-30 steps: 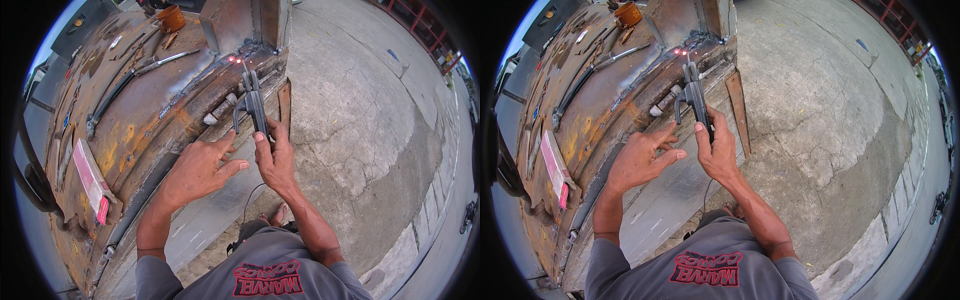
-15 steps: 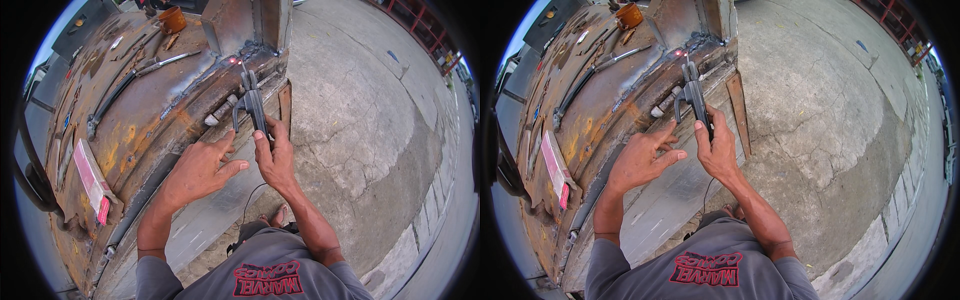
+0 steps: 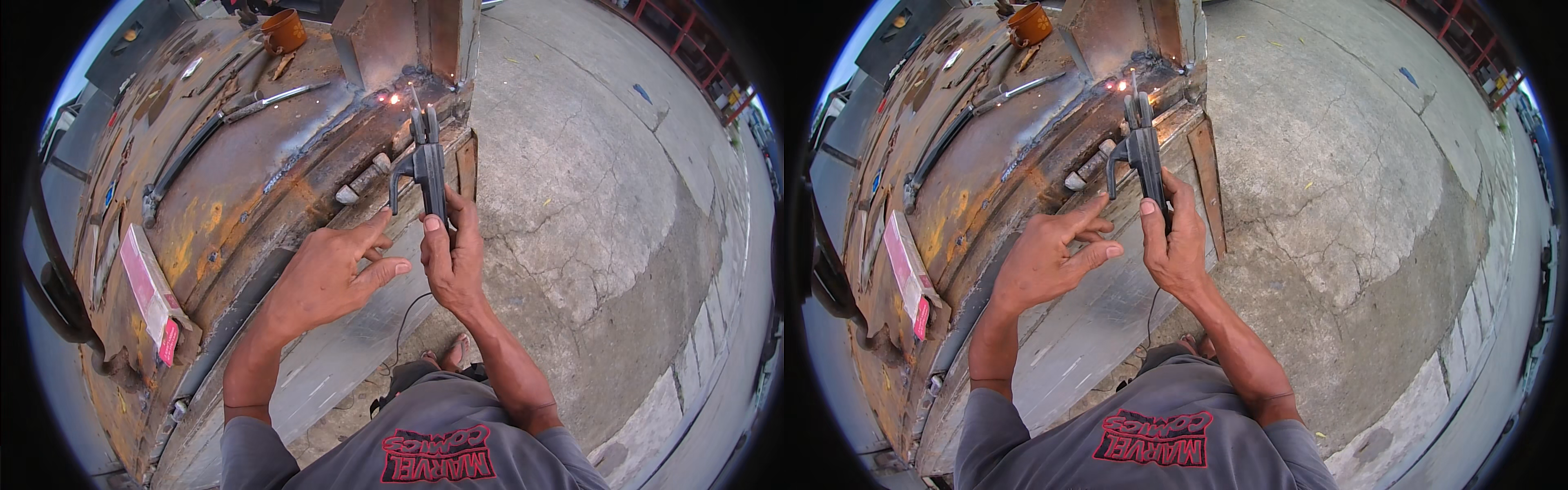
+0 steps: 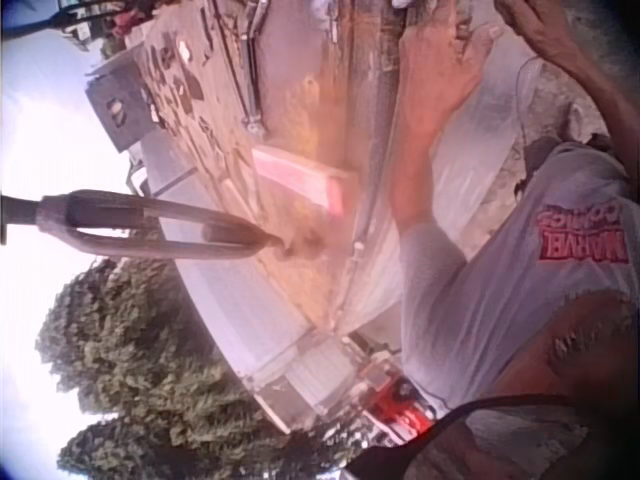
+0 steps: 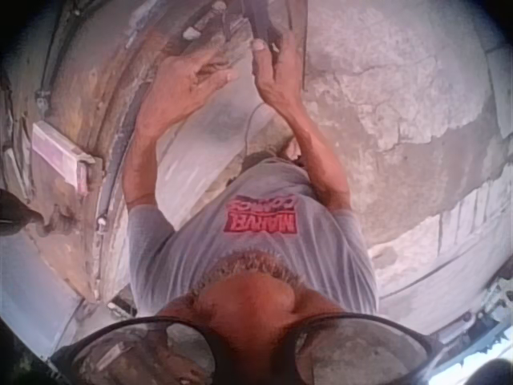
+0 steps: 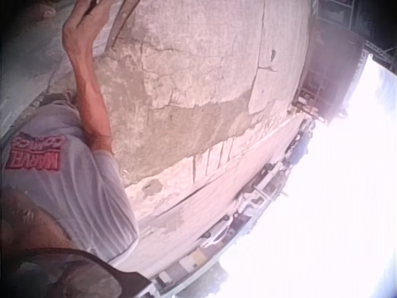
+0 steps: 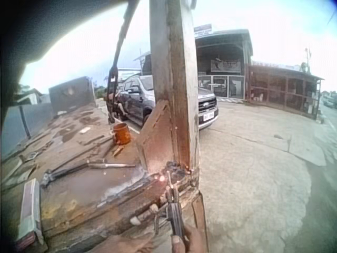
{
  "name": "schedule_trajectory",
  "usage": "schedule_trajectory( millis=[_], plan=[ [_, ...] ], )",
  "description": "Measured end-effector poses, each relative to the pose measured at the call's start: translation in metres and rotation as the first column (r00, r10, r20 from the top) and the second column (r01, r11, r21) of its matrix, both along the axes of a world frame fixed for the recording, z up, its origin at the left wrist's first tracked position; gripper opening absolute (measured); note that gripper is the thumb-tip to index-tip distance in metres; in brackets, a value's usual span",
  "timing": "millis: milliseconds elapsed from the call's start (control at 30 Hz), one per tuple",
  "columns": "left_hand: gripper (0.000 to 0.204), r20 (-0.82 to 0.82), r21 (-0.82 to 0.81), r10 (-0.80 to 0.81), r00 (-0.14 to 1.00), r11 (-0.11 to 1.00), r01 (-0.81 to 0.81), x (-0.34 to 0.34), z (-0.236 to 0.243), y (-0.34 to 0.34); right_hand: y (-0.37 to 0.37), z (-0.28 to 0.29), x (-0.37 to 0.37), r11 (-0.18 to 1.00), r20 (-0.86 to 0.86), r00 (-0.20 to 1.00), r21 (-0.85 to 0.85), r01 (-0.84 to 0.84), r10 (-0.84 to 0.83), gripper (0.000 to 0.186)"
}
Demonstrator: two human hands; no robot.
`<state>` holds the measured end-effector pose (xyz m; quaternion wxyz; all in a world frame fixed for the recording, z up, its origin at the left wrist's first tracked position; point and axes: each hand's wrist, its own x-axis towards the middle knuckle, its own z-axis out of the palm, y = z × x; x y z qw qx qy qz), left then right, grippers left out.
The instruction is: The person welds a metal structure using a welding torch, creating bright sparks. They then use a chisel to chip away slag from the weld seam. The person repeats the welding and slag removal process on the same metal structure.
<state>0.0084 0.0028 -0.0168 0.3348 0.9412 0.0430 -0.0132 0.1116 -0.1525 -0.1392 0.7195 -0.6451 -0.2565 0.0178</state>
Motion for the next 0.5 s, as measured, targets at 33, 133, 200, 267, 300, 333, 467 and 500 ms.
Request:
schedule_trajectory(
  millis=[33, 133, 200, 267, 300, 333, 467, 500],
  plan=[
    [0.08, 0.034, -0.021, -0.015, 0.999, 1.0, 0.016, -0.0012, -0.0019, 0.0014, -0.0009, 0.0041, -0.0003, 1.0, -0.015, 1.0, -0.011, -0.007, 0.007, 0.046],
    [0.079, -0.027, -0.009, 0.014, 1.0, 1.0, -0.014, -0.0006, 0.0021, -0.0017, -0.0033, 0.0096, -0.0009, 0.998, -0.089, 0.995, -0.05, -0.038, 0.033, 0.046],
    [0.08, -0.031, 0.014, 0.002, 1.0, 1.0, -0.002, 0.0003, 0.0005, -0.001, -0.0033, 0.0078, -0.0003, 0.997, -0.098, 0.995, -0.058, -0.04, 0.035, 0.046],
    [0.08, -0.041, 0.025, -0.002, 0.999, 1.0, 0.003, 0.0013, 0.0009, -0.0017, -0.0013, 0.001, 0.0013, 0.999, -0.057, 0.998, -0.049, -0.021, 0.018, 0.045],
    [0.081, -0.051, 0.022, 0.004, 0.999, 1.0, -0.002, 0.0013, 0.0012, -0.0017, -0.0008, 0.0017, 0.0007, 0.998, -0.08, 0.996, -0.06, -0.034, 0.029, 0.045],
    [0.081, -0.06, 0.02, 0.009, 0.998, 1.0, -0.008, 0.0014, 0.0015, -0.0017, -0.0006, 0.0037, 0.0, 0.996, -0.103, 0.994, -0.07, -0.046, 0.039, 0.045],
    [0.082, -0.096, 0.055, 0.035, 0.995, 0.998, -0.029, 0.0018, 0.0024, -0.0012, -0.0018, 0.0081, -0.0007, 0.988, -0.168, 0.983, -0.124, -0.094, 0.072, 0.045],
    [0.082, -0.094, 0.06, 0.034, 0.995, 0.998, -0.028, 0.0015, 0.0019, -0.0009, -0.0016, 0.0082, -0.0005, 0.988, -0.157, 0.985, -0.122, -0.092, 0.072, 0.045]
  ],
)
